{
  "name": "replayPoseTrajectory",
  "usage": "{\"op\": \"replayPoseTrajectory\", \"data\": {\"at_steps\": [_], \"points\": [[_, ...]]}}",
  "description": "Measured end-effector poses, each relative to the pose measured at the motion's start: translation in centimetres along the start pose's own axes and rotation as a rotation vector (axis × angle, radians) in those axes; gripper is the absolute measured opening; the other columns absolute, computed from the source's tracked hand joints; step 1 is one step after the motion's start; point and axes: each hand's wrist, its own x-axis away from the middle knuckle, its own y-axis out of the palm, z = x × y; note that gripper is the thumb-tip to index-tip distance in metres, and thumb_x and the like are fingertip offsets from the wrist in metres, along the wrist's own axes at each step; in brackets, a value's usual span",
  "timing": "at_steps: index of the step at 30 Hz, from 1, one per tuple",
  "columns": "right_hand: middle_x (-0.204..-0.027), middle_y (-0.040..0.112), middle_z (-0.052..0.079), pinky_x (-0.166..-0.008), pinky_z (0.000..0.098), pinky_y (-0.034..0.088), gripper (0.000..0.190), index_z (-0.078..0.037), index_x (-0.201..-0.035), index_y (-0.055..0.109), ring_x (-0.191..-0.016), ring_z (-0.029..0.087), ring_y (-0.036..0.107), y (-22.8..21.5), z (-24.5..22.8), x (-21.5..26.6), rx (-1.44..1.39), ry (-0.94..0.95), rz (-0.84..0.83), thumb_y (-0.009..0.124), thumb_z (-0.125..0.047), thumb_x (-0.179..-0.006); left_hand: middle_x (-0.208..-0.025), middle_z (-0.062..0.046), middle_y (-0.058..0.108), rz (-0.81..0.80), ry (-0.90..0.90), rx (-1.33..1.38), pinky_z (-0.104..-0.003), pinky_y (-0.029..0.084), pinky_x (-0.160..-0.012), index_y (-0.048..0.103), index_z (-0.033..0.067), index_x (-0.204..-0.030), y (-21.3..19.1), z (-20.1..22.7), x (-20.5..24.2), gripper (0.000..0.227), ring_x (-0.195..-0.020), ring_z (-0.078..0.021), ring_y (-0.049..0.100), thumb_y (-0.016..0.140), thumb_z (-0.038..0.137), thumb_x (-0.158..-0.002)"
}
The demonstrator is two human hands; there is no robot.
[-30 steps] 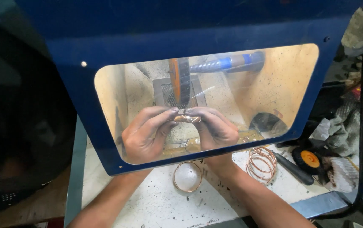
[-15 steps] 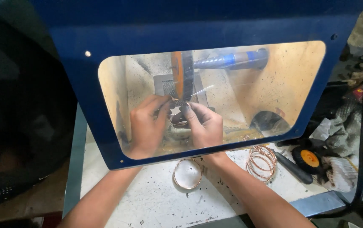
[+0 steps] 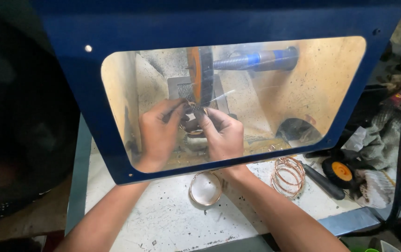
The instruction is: The person holds a copper-colored bangle against a rotating polishing wheel inside a blue enclosure. They rotate the bangle by hand to polish different sections, then place it on the workbench and pick up another bangle to continue the process.
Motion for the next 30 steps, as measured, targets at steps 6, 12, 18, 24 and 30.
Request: {"op": "replayPoseTrajectory", "data": {"at_steps": [6,12,18,24,30], "points": [[-0.094,0.081,0.015,-0.087,0.0442,0.061,0.022,-0.005,-0.111,0.079,-0.096,0.020,0.075,0.7,0.6,-0.5,-0.023,-0.042,-0.014,0.070,-0.020,-0.097,-0.099,-0.025,0.077,-0.011,-0.122,0.095,-0.045,0.060,-0.085,0.077,-0.0014,-0.109,-0.1,0.0,0.2,0.017,-0.103,-0.0375,0.074,0.068,0.005,-0.097],[-0.087,0.081,0.015,-0.083,0.0430,0.062,0.017,-0.008,-0.104,0.080,-0.094,0.027,0.078,0.6,2.2,-0.2,0.063,-0.118,-0.044,0.080,-0.017,-0.090,-0.129,-0.025,0.072,-0.140,-0.546,0.342,-0.051,0.054,-0.104,0.067,-0.0008,-0.132,-0.9,3.5,0.7,0.043,-0.126,-0.0376,0.066,0.067,0.025,-0.098],[-0.078,0.077,0.012,-0.074,0.0397,0.064,0.015,-0.007,-0.089,0.076,-0.080,0.030,0.078,0.1,5.3,-0.6,0.168,-0.288,-0.072,0.087,-0.014,-0.081,-0.146,-0.040,0.049,-0.452,-0.449,0.469,-0.063,0.052,-0.103,0.045,-0.0105,-0.149,-2.0,3.7,0.4,0.074,-0.134,-0.0557,0.051,0.069,0.032,-0.093],[-0.078,0.072,0.010,-0.077,0.0431,0.066,0.027,-0.006,-0.088,0.074,-0.081,0.029,0.077,-1.4,2.1,-0.6,0.205,-0.271,-0.114,0.093,-0.017,-0.073,-0.133,-0.036,0.063,-0.567,-0.403,0.447,-0.060,0.058,-0.095,0.050,-0.0071,-0.148,-2.5,2.3,-0.1,0.067,-0.122,-0.0486,0.065,0.067,0.028,-0.094],[-0.095,0.071,0.013,-0.087,0.0472,0.064,0.030,-0.006,-0.105,0.071,-0.097,0.034,0.076,-2.5,3.5,-2.0,0.227,-0.115,-0.021,0.087,-0.011,-0.080,-0.122,-0.032,0.074,-0.442,-0.481,0.472,-0.057,0.058,-0.098,0.068,-0.0052,-0.131,-3.2,3.3,-0.4,0.045,-0.117,-0.0444,0.070,0.068,0.023,-0.095]]}}
